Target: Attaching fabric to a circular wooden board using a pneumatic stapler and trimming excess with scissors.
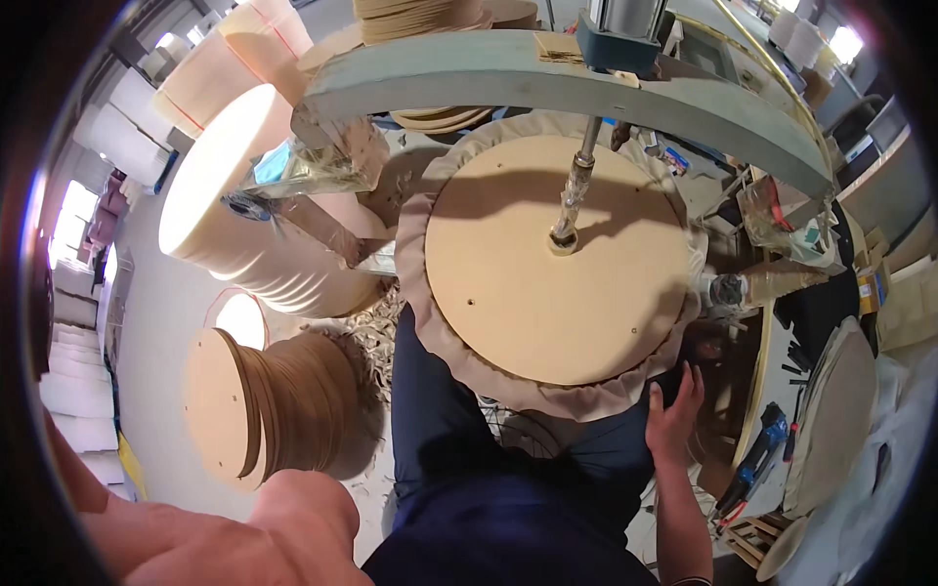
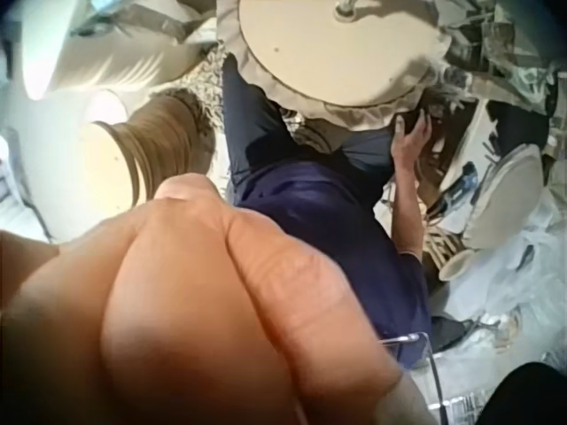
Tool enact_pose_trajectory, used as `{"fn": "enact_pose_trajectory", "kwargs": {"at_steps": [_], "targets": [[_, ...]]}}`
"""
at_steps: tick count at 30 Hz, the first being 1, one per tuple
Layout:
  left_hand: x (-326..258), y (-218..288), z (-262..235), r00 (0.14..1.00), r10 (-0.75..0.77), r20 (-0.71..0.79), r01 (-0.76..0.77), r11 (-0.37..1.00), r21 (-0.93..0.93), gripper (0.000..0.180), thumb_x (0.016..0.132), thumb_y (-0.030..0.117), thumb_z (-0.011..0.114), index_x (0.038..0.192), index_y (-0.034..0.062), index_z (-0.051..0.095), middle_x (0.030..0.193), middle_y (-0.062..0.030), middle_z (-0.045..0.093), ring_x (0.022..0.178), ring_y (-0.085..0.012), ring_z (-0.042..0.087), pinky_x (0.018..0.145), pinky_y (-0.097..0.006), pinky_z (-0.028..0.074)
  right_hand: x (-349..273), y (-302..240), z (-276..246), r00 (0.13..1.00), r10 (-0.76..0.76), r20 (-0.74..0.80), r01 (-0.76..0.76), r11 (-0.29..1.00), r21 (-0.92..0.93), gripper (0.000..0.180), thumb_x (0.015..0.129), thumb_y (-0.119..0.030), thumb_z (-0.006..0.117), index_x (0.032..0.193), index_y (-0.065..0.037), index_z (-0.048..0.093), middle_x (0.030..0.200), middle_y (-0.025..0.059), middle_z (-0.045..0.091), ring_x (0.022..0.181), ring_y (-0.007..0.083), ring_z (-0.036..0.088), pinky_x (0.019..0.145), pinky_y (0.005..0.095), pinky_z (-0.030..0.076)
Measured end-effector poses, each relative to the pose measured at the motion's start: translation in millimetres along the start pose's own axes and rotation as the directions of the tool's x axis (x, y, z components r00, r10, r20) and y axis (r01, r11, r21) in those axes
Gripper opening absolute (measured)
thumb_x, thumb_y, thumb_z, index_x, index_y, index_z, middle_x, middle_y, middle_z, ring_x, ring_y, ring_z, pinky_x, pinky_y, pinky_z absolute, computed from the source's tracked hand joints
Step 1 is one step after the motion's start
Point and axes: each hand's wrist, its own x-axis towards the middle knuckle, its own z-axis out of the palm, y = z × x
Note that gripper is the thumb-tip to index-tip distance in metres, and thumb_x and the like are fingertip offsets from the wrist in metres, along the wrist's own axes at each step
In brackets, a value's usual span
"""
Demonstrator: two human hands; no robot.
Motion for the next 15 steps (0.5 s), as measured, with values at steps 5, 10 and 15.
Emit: {"fn": "enact_pose_trajectory", "kwargs": {"at_steps": [5, 10, 15], "targets": [[6, -11, 8, 0.999, 0.033, -0.007, -0.033, 0.999, 0.015, 0.046, 0.109, 0.028, 0.052, 0.144, -0.001, 0.047, 0.077, 0.0016, 0.053, 0.06, -0.0132, 0.048, 0.072, -0.036, 0.053, 6, 2, 2, 0.999, -0.031, -0.014, 0.031, 1.0, 0.001, 0.07, 0.101, -0.043, 0.064, 0.155, -0.005, 0.041, 0.158, 0.0269, 0.037, 0.146, 0.0459, 0.035, 0.121, 0.0523, 0.032], [9, -27, 18, 0.998, 0.056, -0.026, -0.056, 0.998, 0.004, 0.045, 0.109, 0.029, 0.053, 0.143, 0.0002, 0.048, 0.079, 0.0019, 0.052, 0.062, -0.0127, 0.046, 0.073, -0.037, 0.053, 5, 6, -1, 1.0, -0.012, -0.002, 0.012, 1.0, -0.022, 0.072, 0.101, -0.047, 0.064, 0.155, -0.005, 0.042, 0.158, 0.0276, 0.036, 0.146, 0.0452, 0.036, 0.121, 0.0521, 0.032], [-6, -47, 50, 0.995, 0.021, -0.099, -0.027, 0.998, -0.062, 0.044, 0.109, 0.03, 0.053, 0.143, 0.0015, 0.049, 0.082, 0.0023, 0.052, 0.064, -0.0122, 0.045, 0.074, -0.039, 0.053, 8, 5, 2, 0.999, -0.024, -0.03, 0.024, 1.0, -0.011, 0.069, 0.098, -0.032, 0.07, 0.154, -0.004, 0.042, 0.156, 0.028, 0.039, 0.146, 0.0452, 0.037, 0.121, 0.0515, 0.033]]}}
